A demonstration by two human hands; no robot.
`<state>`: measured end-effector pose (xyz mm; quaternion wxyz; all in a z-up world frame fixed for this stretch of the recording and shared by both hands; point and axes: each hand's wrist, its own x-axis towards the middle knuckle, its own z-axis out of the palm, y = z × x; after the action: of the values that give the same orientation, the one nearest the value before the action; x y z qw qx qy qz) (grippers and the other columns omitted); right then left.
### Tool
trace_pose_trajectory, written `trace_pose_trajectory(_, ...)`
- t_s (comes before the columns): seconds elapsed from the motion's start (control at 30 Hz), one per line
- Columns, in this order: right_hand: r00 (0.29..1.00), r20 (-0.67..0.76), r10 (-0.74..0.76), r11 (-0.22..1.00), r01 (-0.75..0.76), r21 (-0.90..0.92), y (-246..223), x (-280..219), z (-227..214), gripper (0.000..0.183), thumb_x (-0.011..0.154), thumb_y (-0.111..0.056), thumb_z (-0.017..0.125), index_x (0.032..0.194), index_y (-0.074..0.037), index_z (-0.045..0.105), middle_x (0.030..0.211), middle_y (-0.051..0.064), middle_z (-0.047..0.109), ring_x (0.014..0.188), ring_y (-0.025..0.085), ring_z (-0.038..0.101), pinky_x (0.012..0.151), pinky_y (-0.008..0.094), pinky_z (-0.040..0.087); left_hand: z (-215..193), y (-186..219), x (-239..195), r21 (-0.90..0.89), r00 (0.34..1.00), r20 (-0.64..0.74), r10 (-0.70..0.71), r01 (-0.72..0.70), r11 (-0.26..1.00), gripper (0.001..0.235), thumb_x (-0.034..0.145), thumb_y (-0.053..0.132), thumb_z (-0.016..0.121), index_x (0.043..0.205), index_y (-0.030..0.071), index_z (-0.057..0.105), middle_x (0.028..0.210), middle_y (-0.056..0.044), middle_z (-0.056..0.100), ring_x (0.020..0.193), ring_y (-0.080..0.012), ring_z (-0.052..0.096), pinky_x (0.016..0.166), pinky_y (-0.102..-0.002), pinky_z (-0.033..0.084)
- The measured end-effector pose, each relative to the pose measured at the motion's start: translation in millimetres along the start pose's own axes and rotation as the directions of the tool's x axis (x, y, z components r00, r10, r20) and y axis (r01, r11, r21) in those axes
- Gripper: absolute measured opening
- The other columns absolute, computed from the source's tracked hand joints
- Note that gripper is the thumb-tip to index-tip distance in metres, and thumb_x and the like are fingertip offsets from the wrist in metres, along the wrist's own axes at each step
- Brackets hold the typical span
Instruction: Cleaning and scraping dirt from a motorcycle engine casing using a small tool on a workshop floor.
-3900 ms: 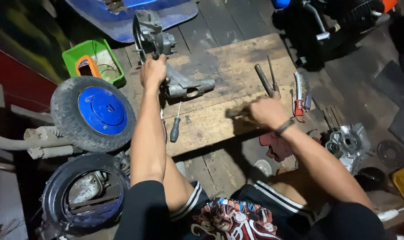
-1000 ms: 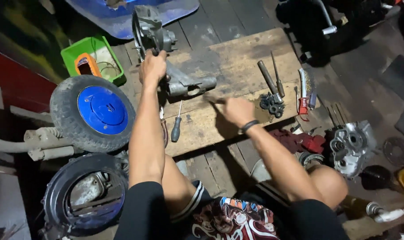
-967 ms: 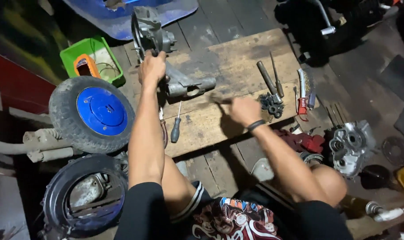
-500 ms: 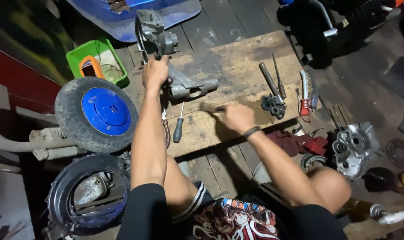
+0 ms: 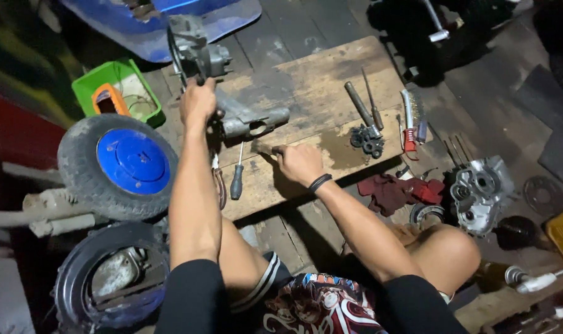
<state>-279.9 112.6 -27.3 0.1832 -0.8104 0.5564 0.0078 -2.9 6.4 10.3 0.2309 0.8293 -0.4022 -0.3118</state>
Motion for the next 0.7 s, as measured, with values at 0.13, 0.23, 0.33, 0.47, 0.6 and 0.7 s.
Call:
trace_pose_trajectory(0.13, 0.981, 0.022, 0.193, 0.98, -0.191, -0.062, 35.6, -24.4, -48.1, 0.042, 0.094, -0.043, 0.053, 0.111, -0.013, 0.079, 0.099, 0.022, 0.078, 0.101, 0.04, 0.075, 0.088, 0.049, 0.06, -2.9, 3.3, -0.8, 0.039, 0.999, 0.02, 0.034, -0.034, 0.999, 0.062, 0.097, 0.053, 0.044, 0.14, 0.011, 0.055, 0.14, -0.024, 0.061, 0.136, -0.0425, 0.054, 0.115, -0.056, 0.04)
trace_pose_trajectory(0.23, 0.928, 0.014, 0.372, 0.922, -0.367, -0.126, 101.4, -30.8, -46.4, 0.052, 0.092, -0.051, 0.053, 0.105, -0.009, 0.08, 0.098, 0.022, 0.078, 0.1, 0.043, 0.075, 0.085, 0.053, 0.059, 7.4, -5.9, 8.7, 0.008, 0.999, -0.04, 0.036, -0.036, 0.999, 0.064, 0.093, 0.058, 0.048, 0.138, 0.014, 0.057, 0.137, -0.022, 0.063, 0.133, -0.0437, 0.055, 0.112, -0.06, 0.041)
trace_pose_trajectory(0.33, 0.925, -0.04, 0.377, 0.91, -0.378, -0.173, 129.9, -33.3, -58.2, 0.048, 0.091, -0.045, 0.053, 0.102, -0.007, 0.08, 0.094, 0.024, 0.078, 0.096, 0.043, 0.076, 0.081, 0.053, 0.059, 7.3, -4.4, 6.6, -0.014, 0.996, -0.076, 0.042, -0.044, 0.999, 0.063, 0.091, 0.057, 0.05, 0.137, 0.014, 0.058, 0.135, -0.021, 0.065, 0.131, -0.0438, 0.056, 0.11, -0.061, 0.041)
trace_pose_trajectory(0.47, 0.972, -0.164, 0.167, 0.977, -0.185, -0.103, 115.4, -9.5, -81.1, 0.032, 0.093, -0.021, 0.052, 0.099, -0.001, 0.077, 0.089, 0.025, 0.076, 0.089, 0.045, 0.075, 0.076, 0.055, 0.058, 4.0, -6.5, -2.1, -0.014, 0.997, -0.076, 0.02, -0.021, 1.0, 0.062, 0.09, 0.056, 0.052, 0.136, 0.015, 0.06, 0.134, -0.02, 0.065, 0.13, -0.0435, 0.057, 0.11, -0.058, 0.042)
trace_pose_trajectory(0.6, 0.977, -0.209, -0.032, 0.917, -0.054, -0.396, 141.9, 42.4, -61.5, 0.018, 0.087, -0.016, 0.063, 0.088, -0.005, 0.077, 0.089, 0.015, 0.076, 0.072, 0.04, 0.075, 0.061, 0.053, 0.06, -0.7, -2.0, -6.8, -0.019, 0.997, -0.072, 0.022, -0.024, 1.0, 0.061, 0.091, 0.057, 0.052, 0.136, 0.017, 0.06, 0.135, -0.018, 0.065, 0.132, -0.0412, 0.056, 0.112, -0.056, 0.042)
trace_pose_trajectory(0.7, 0.977, -0.184, -0.11, 0.89, 0.015, -0.455, 141.7, 10.0, -61.0, 0.02, 0.088, -0.013, 0.062, 0.094, -0.004, 0.079, 0.109, 0.013, 0.076, 0.076, 0.038, 0.076, 0.063, 0.05, 0.062, -2.2, -2.8, -5.9, -0.022, 0.997, -0.071, 0.011, -0.013, 1.0, 0.061, 0.089, 0.059, 0.054, 0.136, 0.019, 0.06, 0.133, -0.018, 0.066, 0.13, -0.0406, 0.057, 0.11, -0.056, 0.043)
